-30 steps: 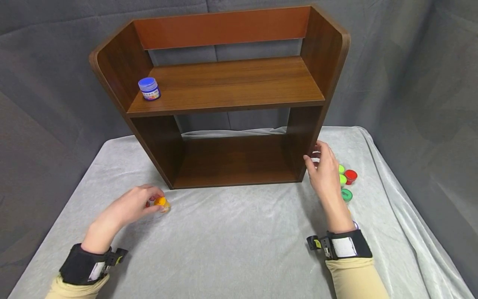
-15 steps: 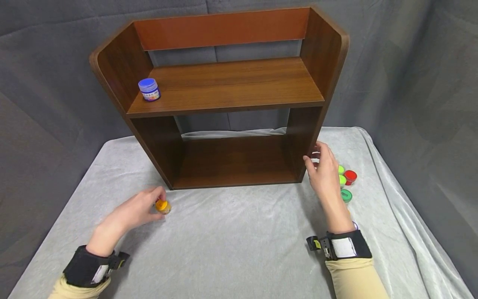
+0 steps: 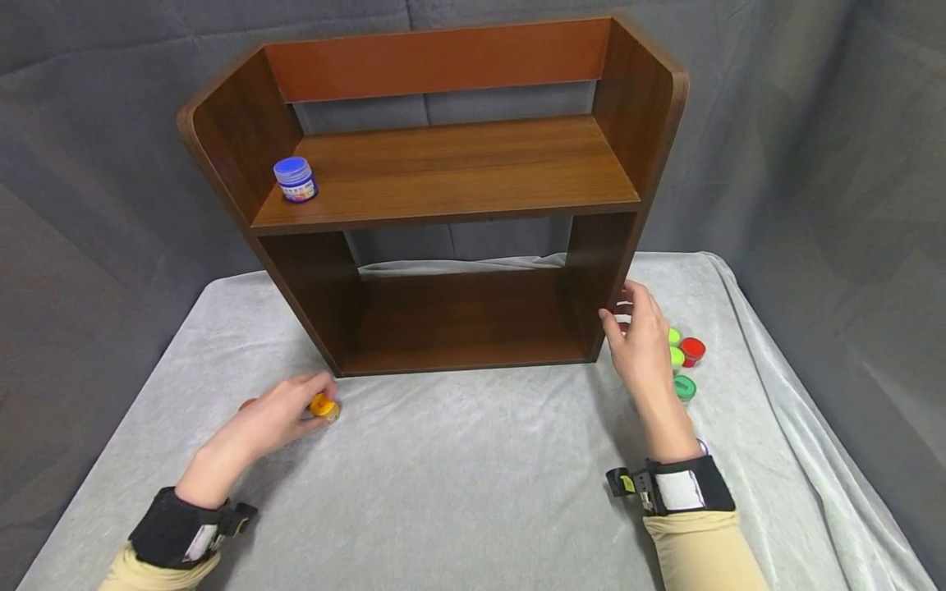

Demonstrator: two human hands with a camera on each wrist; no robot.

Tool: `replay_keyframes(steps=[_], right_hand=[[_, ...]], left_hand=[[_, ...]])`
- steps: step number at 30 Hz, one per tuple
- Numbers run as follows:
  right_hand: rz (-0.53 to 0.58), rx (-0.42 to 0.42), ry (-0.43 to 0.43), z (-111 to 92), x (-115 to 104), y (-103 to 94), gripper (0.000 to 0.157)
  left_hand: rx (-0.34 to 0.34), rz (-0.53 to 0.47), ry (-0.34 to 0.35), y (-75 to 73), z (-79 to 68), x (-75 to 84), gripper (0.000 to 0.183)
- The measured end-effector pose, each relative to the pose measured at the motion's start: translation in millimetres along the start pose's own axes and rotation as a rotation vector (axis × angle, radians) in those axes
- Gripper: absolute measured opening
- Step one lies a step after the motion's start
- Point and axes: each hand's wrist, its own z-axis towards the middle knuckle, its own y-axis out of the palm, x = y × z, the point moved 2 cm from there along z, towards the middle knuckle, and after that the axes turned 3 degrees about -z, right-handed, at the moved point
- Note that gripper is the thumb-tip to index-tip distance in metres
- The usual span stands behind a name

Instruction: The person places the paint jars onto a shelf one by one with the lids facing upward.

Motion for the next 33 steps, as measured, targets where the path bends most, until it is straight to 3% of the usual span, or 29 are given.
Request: replay_keyframes(steps=[11, 23, 33], right_hand=[[0.002, 0.014, -0.018, 0.4, 2.5, 1.2, 0.044], [0.009, -0.007, -0.012, 0.0, 0.0, -1.3, 0.046], [-0.003, -0.027, 0.021, 0.9, 1.2, -2.0, 0.049]], left_hand=[[0.045, -0.128, 0.041, -6.7, 3.9, 7.8, 0.038], [0.183, -0.238, 0.074, -24.2, 15.4, 25.4, 0.037], [0.311, -0.361, 0.081, -44.6, 25.4, 51.2, 0.036]])
